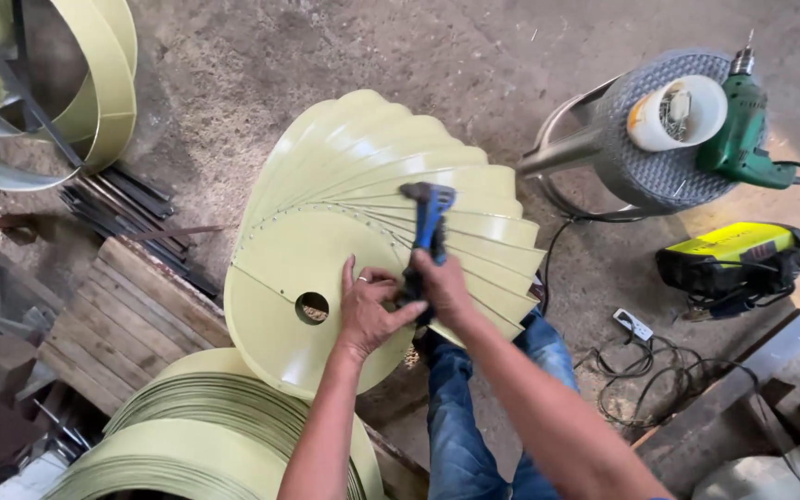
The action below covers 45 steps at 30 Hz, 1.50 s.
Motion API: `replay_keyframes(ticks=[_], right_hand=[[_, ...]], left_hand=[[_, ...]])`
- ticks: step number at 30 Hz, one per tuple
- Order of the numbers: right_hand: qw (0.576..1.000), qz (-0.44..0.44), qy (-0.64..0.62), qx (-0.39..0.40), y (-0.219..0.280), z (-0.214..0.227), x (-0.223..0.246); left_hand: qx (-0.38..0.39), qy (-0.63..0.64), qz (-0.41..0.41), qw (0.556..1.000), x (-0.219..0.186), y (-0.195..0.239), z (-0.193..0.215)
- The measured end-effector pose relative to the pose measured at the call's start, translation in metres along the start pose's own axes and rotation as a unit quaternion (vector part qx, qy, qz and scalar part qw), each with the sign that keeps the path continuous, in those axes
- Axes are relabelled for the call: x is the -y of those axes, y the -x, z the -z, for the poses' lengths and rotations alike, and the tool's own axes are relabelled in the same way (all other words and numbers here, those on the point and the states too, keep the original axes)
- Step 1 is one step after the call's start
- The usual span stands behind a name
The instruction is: Drilling holes and installing rivets to assemble curved metal sheets into a fan housing.
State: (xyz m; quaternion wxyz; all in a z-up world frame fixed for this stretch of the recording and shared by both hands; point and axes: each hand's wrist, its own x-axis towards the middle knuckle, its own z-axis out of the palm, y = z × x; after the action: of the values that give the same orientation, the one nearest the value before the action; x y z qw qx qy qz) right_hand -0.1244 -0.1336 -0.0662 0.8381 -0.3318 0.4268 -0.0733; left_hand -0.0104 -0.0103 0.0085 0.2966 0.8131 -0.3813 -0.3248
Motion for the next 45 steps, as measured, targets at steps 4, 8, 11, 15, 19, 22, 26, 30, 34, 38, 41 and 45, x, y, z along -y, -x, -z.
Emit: replay_keyframes(ticks=[4,8,11,15,19,22,26,30,34,38,41,45], right_hand=[[0.995,0.071,-0.033,0.059,-0.005,-0.01,0.0],[0.98,0.05,0.184,0.048,-0.02,0.036,0.032],[0.986,0.043,0.155,0.049,-0.008,0.031,0.024],[0.998,0.042,0.043,-0.004,0.001,-0.008,-0.02],[0.988,0.085,0.109,0.062,-0.001,0.002,-0.037],[0.93,0.179,0.315,0.053,0.002,0.052,0.017],[0.856,0.162,0.419,-0.257,-0.019,0.17,0.151],[0.729,0.29,0.501,-0.366,-0.087,0.317,0.204],[0.683,0.171,0.637,-0.314,-0.156,0.364,0.244],[0.649,0.11,0.708,-0.255,-0.207,0.409,0.229],[0.622,0.067,0.727,-0.283,-0.231,0.43,0.217],[0.624,0.08,0.724,-0.285,-0.229,0.423,0.222]], left_hand=[[0.049,0.027,0.031,0.998,0.018,0.005,0.005],[0.049,0.148,0.003,0.988,0.029,-0.002,0.004],[0.033,0.054,0.015,0.998,0.021,0.003,0.001],[0.044,0.044,-0.036,0.997,0.033,0.004,0.0],[0.075,-0.024,-0.033,0.996,0.036,0.004,0.001],[0.052,0.064,0.024,0.996,0.041,0.007,0.0],[0.043,0.031,0.027,0.998,0.032,0.005,0.0],[0.035,-0.071,-0.003,0.997,0.028,0.006,-0.005],[0.041,-0.112,0.046,0.992,0.03,0.0,-0.01],[0.06,-0.106,0.099,0.988,0.038,0.001,-0.017],[0.048,-0.126,0.12,0.984,0.054,0.008,-0.025],[0.022,-0.142,0.057,0.988,0.084,0.009,-0.037]])
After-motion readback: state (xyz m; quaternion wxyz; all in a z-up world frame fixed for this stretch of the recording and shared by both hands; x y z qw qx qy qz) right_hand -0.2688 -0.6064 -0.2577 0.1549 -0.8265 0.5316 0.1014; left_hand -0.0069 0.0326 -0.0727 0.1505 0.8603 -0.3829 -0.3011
